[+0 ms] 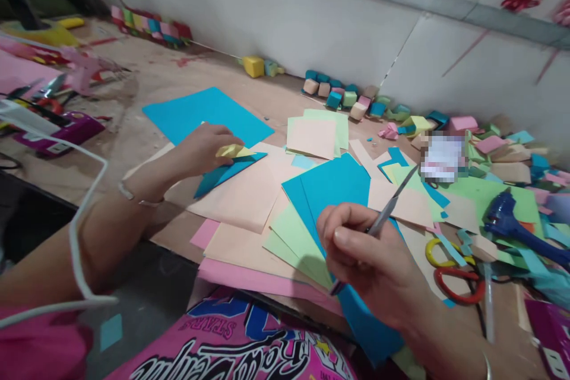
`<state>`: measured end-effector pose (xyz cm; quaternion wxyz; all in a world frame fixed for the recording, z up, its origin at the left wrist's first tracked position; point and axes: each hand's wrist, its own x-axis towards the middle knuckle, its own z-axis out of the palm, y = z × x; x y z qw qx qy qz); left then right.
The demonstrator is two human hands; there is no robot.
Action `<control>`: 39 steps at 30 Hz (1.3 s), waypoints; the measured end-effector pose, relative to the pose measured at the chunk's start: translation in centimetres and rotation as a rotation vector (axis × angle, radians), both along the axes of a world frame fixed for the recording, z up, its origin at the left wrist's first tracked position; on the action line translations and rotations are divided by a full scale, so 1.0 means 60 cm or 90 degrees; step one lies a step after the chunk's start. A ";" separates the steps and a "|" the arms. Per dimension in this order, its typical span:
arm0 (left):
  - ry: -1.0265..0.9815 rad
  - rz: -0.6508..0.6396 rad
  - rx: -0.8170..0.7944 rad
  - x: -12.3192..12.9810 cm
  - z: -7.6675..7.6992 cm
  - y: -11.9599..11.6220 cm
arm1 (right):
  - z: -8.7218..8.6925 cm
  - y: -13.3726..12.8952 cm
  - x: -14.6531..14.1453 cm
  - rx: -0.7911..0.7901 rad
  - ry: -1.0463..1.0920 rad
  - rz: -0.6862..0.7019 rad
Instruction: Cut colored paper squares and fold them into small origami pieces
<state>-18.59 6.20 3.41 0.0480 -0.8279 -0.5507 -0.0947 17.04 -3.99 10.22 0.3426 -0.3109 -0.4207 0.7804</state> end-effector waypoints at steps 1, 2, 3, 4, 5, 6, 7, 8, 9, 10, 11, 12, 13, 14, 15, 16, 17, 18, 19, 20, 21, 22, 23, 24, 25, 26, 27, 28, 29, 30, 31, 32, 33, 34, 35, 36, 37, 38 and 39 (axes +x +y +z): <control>0.013 0.004 0.026 0.011 0.007 -0.004 | -0.004 0.004 0.007 0.009 -0.024 -0.012; 0.027 -0.006 0.050 0.025 0.015 -0.010 | -0.009 0.009 0.014 0.015 -0.054 -0.024; 0.034 -0.018 0.083 0.042 0.022 -0.018 | -0.015 0.015 0.021 0.021 -0.089 -0.037; 0.032 -0.037 0.130 0.061 0.029 -0.028 | -0.023 0.021 0.027 0.028 -0.134 -0.056; 0.029 -0.064 0.175 0.082 0.036 -0.038 | -0.031 0.027 0.032 0.040 -0.176 -0.079; 0.020 -0.102 0.223 0.105 0.042 -0.048 | -0.038 0.032 0.035 0.046 -0.209 -0.105; 0.005 -0.152 0.269 0.129 0.048 -0.057 | -0.045 0.037 0.037 0.051 -0.234 -0.127; -0.002 -0.197 0.300 0.152 0.052 -0.066 | -0.051 0.042 0.038 0.056 -0.259 -0.134; -0.003 -0.240 0.333 0.176 0.055 -0.073 | -0.056 0.044 0.037 0.067 -0.274 -0.139; 0.001 -0.274 0.378 0.198 0.056 -0.079 | -0.059 0.046 0.036 0.080 -0.288 -0.136; 0.016 -0.303 0.418 0.218 0.056 -0.084 | -0.061 0.045 0.035 0.099 -0.302 -0.133; 0.024 -0.329 0.456 0.237 0.054 -0.087 | -0.063 0.044 0.034 0.126 -0.318 -0.134; 0.025 -0.357 0.492 0.253 0.051 -0.089 | -0.064 0.042 0.033 0.155 -0.337 -0.141; 0.024 -0.378 0.516 0.267 0.047 -0.090 | -0.065 0.039 0.034 0.185 -0.357 -0.156; 0.024 -0.393 0.528 0.278 0.043 -0.089 | -0.067 0.037 0.036 0.217 -0.380 -0.178; 0.023 -0.403 0.533 0.286 0.037 -0.089 | -0.069 0.036 0.040 0.247 -0.403 -0.204; 0.021 -0.408 0.536 0.292 0.033 -0.088 | -0.071 0.036 0.045 0.273 -0.425 -0.228; 0.021 -0.412 0.535 0.295 0.029 -0.086 | -0.075 0.038 0.051 0.294 -0.444 -0.252; 0.017 -0.413 0.536 0.296 0.025 -0.084 | -0.078 0.041 0.058 0.310 -0.459 -0.271; 0.009 -0.414 0.541 0.294 0.023 -0.082 | -0.083 0.045 0.065 0.320 -0.470 -0.292; -0.002 -0.406 0.539 0.291 0.023 -0.078 | -0.087 0.051 0.072 0.323 -0.475 -0.311; -0.024 -0.389 0.534 0.287 0.023 -0.073 | -0.092 0.057 0.079 0.321 -0.477 -0.329; -0.056 -0.365 0.520 0.282 0.024 -0.067 | -0.097 0.063 0.086 0.318 -0.475 -0.344; -0.105 -0.327 0.490 0.277 0.025 -0.059 | -0.102 0.069 0.092 0.315 -0.473 -0.355; -0.167 -0.288 0.445 0.272 0.027 -0.051 | -0.106 0.075 0.097 0.313 -0.471 -0.361; -0.235 -0.255 0.382 0.268 0.028 -0.043 | -0.110 0.079 0.102 0.311 -0.470 -0.363; -0.309 -0.224 0.301 0.264 0.029 -0.034 | -0.114 0.083 0.106 0.309 -0.470 -0.366; -0.377 -0.207 0.197 0.261 0.029 -0.027 | -0.117 0.086 0.110 0.307 -0.473 -0.372; -0.436 -0.193 0.081 0.259 0.027 -0.021 | -0.119 0.087 0.113 0.306 -0.476 -0.377; -0.481 -0.177 -0.027 0.258 0.025 -0.017 | -0.121 0.089 0.115 0.305 -0.478 -0.383; -0.509 -0.157 -0.109 0.257 0.023 -0.014 | -0.123 0.089 0.117 0.304 -0.478 -0.389; -0.524 -0.135 -0.157 0.257 0.020 -0.013 | -0.124 0.090 0.118 0.301 -0.477 -0.395; -0.527 -0.113 -0.172 0.257 0.017 -0.013 | -0.125 0.090 0.119 0.297 -0.474 -0.399; -0.524 -0.094 -0.163 0.257 0.015 -0.014 | -0.126 0.090 0.120 0.293 -0.470 -0.402; -0.522 -0.083 -0.143 0.258 0.013 -0.015 | -0.126 0.090 0.120 0.289 -0.468 -0.404; -0.520 -0.082 -0.129 0.258 0.011 -0.016 | -0.125 0.090 0.120 0.288 -0.467 -0.405; -0.521 -0.084 -0.123 0.258 0.010 -0.016 | -0.125 0.090 0.120 0.289 -0.468 -0.401; -0.526 -0.084 -0.121 0.259 0.010 -0.017 | -0.124 0.090 0.119 0.293 -0.471 -0.397; -0.531 -0.083 -0.120 0.259 0.009 -0.017 | -0.123 0.089 0.119 0.296 -0.475 -0.394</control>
